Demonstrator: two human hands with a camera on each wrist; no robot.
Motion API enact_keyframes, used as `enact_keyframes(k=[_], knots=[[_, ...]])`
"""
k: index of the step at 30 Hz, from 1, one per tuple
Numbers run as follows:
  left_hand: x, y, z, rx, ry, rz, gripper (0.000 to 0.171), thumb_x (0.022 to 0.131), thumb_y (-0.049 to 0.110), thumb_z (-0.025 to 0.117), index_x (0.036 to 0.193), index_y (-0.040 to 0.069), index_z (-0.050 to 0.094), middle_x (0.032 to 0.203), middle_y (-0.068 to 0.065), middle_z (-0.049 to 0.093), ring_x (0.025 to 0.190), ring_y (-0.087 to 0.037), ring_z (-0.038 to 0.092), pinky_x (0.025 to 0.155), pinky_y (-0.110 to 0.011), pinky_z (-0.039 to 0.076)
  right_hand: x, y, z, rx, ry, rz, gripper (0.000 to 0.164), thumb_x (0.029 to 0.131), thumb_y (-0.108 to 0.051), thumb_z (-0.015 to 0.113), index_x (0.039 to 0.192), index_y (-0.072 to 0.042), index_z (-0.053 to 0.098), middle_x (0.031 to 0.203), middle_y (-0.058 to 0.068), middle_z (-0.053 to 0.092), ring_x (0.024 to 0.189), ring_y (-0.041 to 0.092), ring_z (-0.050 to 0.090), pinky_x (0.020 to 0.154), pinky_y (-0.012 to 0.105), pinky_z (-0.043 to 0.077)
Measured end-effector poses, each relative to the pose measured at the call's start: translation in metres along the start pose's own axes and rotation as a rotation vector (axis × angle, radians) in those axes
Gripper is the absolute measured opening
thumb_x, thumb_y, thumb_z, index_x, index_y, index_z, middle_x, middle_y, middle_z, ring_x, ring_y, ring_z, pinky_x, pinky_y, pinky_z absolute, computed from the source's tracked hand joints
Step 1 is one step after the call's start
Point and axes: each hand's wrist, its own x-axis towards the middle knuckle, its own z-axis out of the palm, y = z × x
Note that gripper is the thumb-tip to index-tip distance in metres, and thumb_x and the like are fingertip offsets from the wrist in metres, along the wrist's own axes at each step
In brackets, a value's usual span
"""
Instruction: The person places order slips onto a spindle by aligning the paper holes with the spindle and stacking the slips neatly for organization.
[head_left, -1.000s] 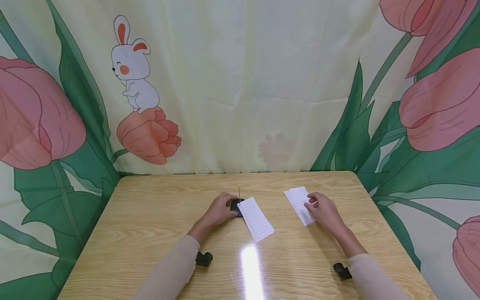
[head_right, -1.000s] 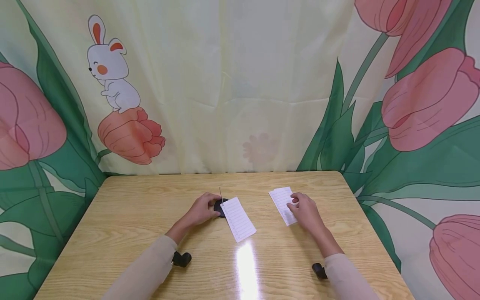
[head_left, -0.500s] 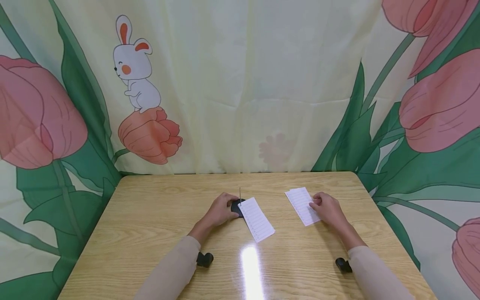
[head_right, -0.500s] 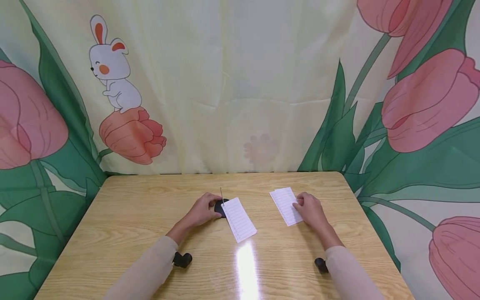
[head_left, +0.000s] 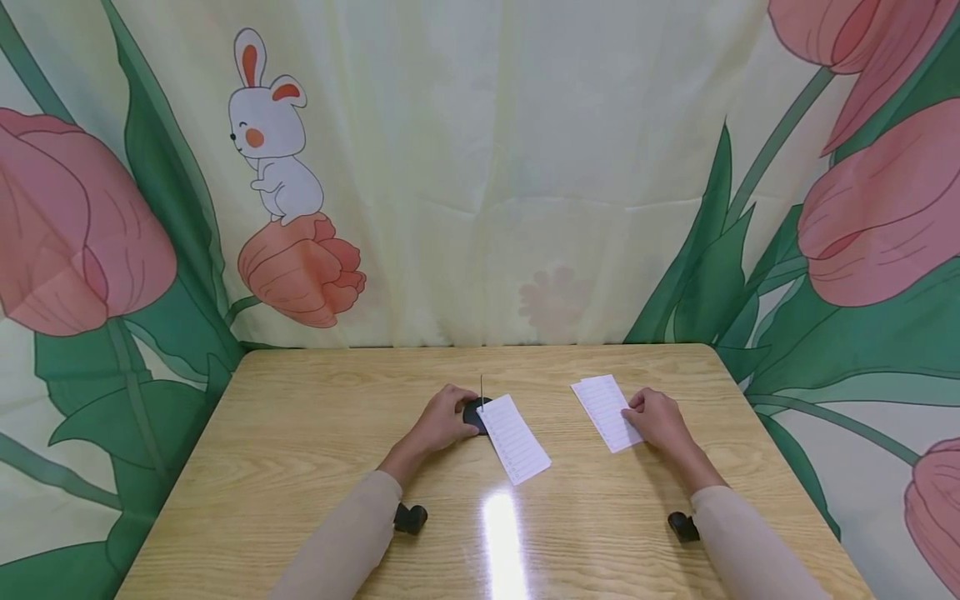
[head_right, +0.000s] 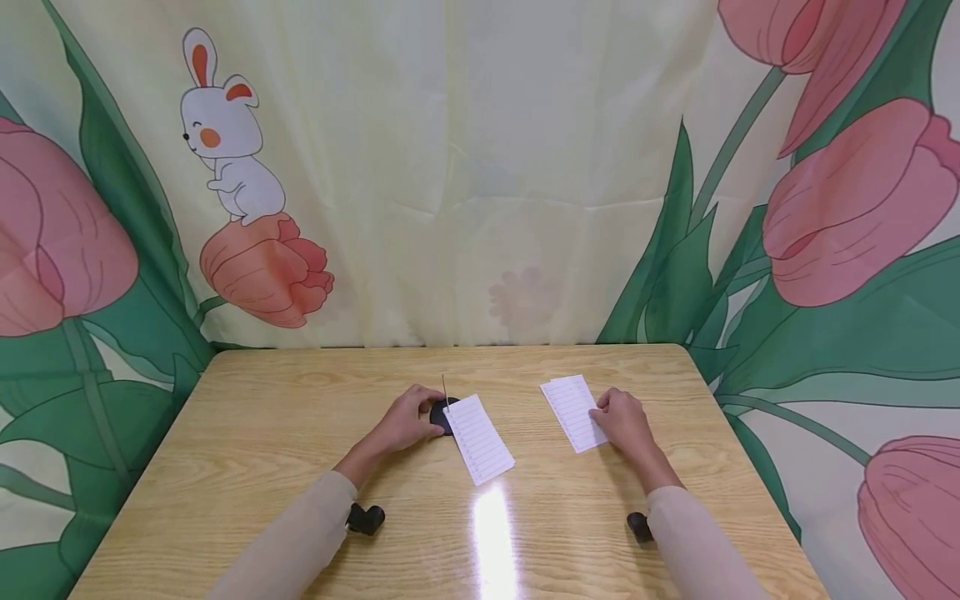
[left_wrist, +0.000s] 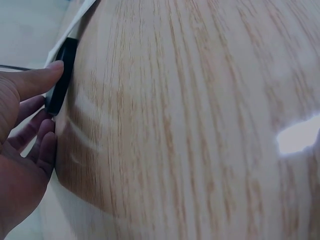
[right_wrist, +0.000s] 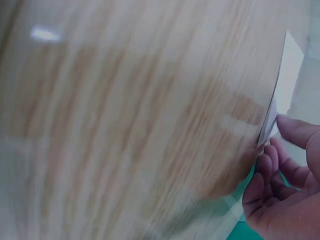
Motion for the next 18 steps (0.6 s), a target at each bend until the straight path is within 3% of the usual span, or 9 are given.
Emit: enact_keyframes(k=[8, 18], knots=[[-0.0003, -0.0010, 0.0010, -0.017, 0.008, -0.001, 0.055, 0.083, 0.009, 0.087, 0.134, 0.008, 0.066, 0.128, -0.011, 0.058, 0.108, -0.025, 0.055, 0.095, -0.041, 0.050, 0.0045, -0.0029, 0.0056, -0.001, -0.038, 0.082, 0.016, 0.101, -0.011, 0.064, 0.104, 0.006, 0.063, 0.096, 0.018, 0.062, 0.085, 0.028, 0.056, 0.071, 0.033, 0.047], [-0.0006, -0.0021, 0.0007, -0.024, 0.010, 0.012, 0.054, 0.083, 0.009, 0.087, 0.133, 0.008, 0.067, 0.127, -0.011, 0.058, 0.109, -0.025, 0.056, 0.095, -0.041, 0.050, 0.0034, -0.0081, 0.0043, -0.010, -0.006, 0.101, 0.020, 0.102, -0.009, 0.060, 0.110, 0.010, 0.060, 0.105, 0.025, 0.061, 0.091, 0.032, 0.056, 0.077, 0.040, 0.048]])
